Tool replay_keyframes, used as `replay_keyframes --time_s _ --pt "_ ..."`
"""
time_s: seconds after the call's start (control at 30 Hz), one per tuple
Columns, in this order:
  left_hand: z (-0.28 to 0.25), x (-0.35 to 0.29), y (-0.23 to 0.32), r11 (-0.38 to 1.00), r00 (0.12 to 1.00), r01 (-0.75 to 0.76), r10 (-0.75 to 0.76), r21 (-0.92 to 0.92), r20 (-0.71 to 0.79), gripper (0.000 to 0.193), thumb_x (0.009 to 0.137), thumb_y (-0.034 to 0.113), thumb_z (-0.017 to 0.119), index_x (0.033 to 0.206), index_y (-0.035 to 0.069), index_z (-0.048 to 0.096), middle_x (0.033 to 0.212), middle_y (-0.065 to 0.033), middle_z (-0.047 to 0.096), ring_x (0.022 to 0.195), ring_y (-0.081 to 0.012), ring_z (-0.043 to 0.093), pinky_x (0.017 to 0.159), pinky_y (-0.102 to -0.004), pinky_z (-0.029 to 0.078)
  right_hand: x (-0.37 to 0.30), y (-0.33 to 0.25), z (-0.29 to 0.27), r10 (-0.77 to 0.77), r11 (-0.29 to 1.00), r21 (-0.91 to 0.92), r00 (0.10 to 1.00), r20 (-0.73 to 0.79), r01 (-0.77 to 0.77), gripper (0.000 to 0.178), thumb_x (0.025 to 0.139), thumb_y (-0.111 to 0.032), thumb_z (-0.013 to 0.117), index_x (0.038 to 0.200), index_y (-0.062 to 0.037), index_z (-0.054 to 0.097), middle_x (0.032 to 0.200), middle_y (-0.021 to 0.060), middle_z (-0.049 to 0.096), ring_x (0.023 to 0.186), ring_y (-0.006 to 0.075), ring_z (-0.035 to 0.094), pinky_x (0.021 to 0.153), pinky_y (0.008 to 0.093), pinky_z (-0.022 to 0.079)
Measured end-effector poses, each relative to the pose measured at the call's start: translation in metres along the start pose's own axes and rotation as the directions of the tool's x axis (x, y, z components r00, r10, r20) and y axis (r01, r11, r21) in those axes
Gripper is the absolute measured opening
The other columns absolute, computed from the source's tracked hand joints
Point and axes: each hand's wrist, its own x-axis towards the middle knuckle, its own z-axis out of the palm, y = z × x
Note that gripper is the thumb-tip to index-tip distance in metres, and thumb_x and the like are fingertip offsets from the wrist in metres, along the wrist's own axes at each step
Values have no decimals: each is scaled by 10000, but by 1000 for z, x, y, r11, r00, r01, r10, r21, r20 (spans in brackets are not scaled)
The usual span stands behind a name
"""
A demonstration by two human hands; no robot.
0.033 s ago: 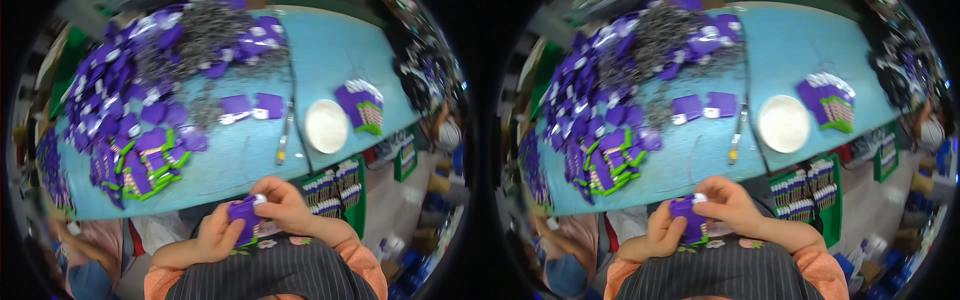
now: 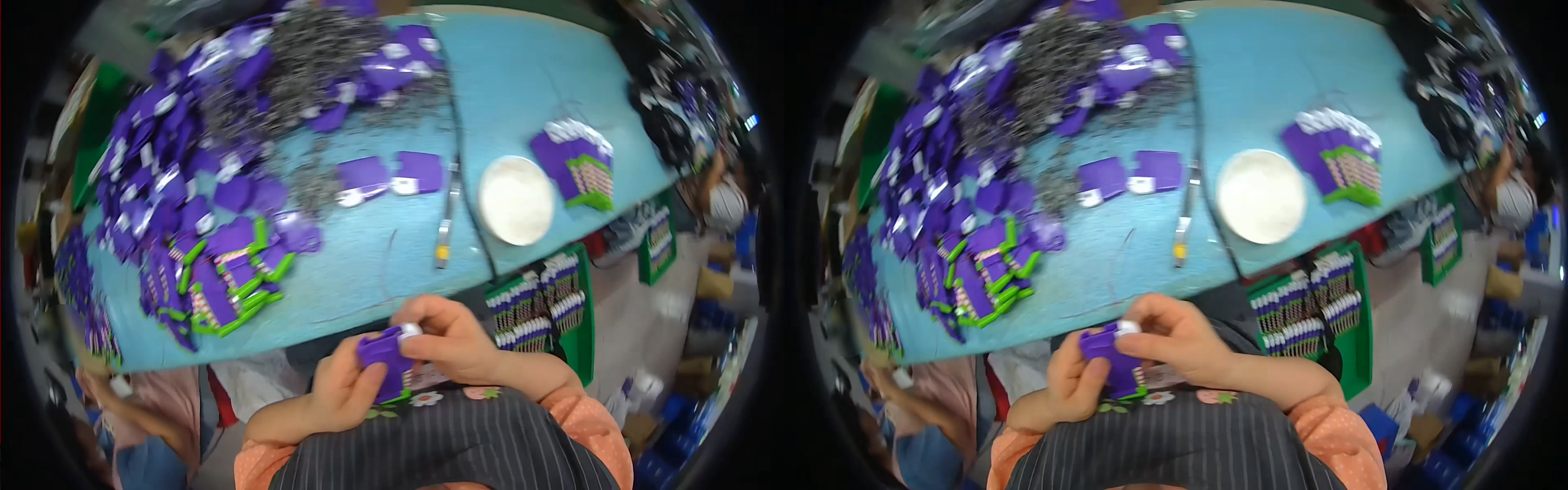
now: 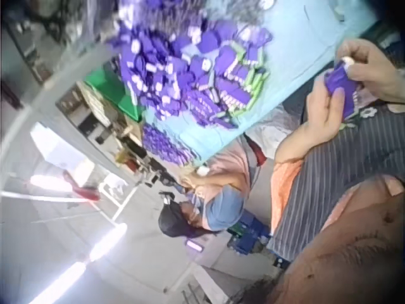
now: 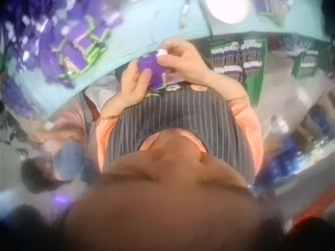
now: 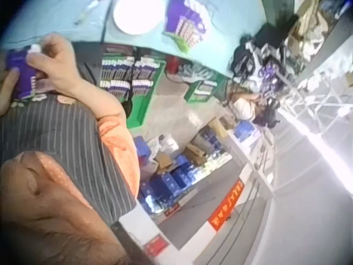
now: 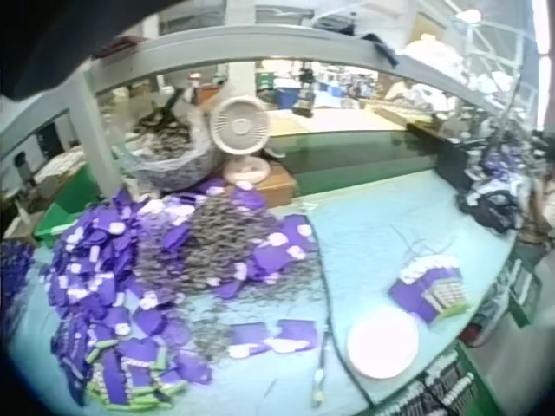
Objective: The person assembles purple plastic components by hand at a workbench. They pick up a purple plastic housing, insert a grey rubber band into a slot, and place the finished unit on the table. The process is repeated continuously with a large pile of parts available.
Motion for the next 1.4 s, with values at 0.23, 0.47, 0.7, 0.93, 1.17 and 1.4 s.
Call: replay_keyframes --time_s 0.23,0.47,0.7,0.93,1.17,1.4 --pt "-4 -3 5 958 998 22 -37 285 48 240 863 37 526 1076 -64 479 942 -156 636 846 -165 607 753 -285 475 -5 11 -17 -522 619 -519 802 290 590 211 794 -154 697 810 -37 522 789 42 508 699 113 488 616 268 396" --pt "-4 24 17 968 989 -135 143 212 -23 278 842 182 616 999 -30 530 954 -202 604 856 -246 595 769 -339 467 -10 -9 -25 -507 460 -709 814 285 535 255 776 -213 704 856 -12 569 768 104 530 626 251 512 554 324 414" --pt "-10 20 -8 988 955 -65 21 -141 -295 251 888 134 575 1077 -13 497 1015 -120 601 910 -163 578 827 -306 460 -5 3 -22 -426 384 -775 841 333 502 170 800 -154 674 855 -10 602 688 113 567 565 260 569 499 333 427" --pt "-17 20 3 978 960 -90 34 -189 -279 254 910 75 543 1132 -34 486 1013 -77 596 908 -103 551 813 -250 444 7 9 -22 -462 511 -709 851 251 486 167 776 -116 710 876 0 643 716 60 586 615 115 543 553 258 413" --pt "10 19 -3 995 952 -99 99 16 -291 195 882 -16 513 1075 -40 498 991 -100 570 905 -114 524 806 -250 430 3 -1 -14 -461 465 -778 866 194 422 171 769 -125 712 863 1 645 728 92 589 636 161 565 576 271 435" --pt "1 35 50 686 940 -302 328 661 89 419 815 98 629 1134 -84 427 1176 -255 498 1134 -391 477 980 -428 354 -12 -59 -35 -762 125 -798 572 304 590 264 777 -108 701 997 -18 586 886 104 607 749 176 595 616 305 477"
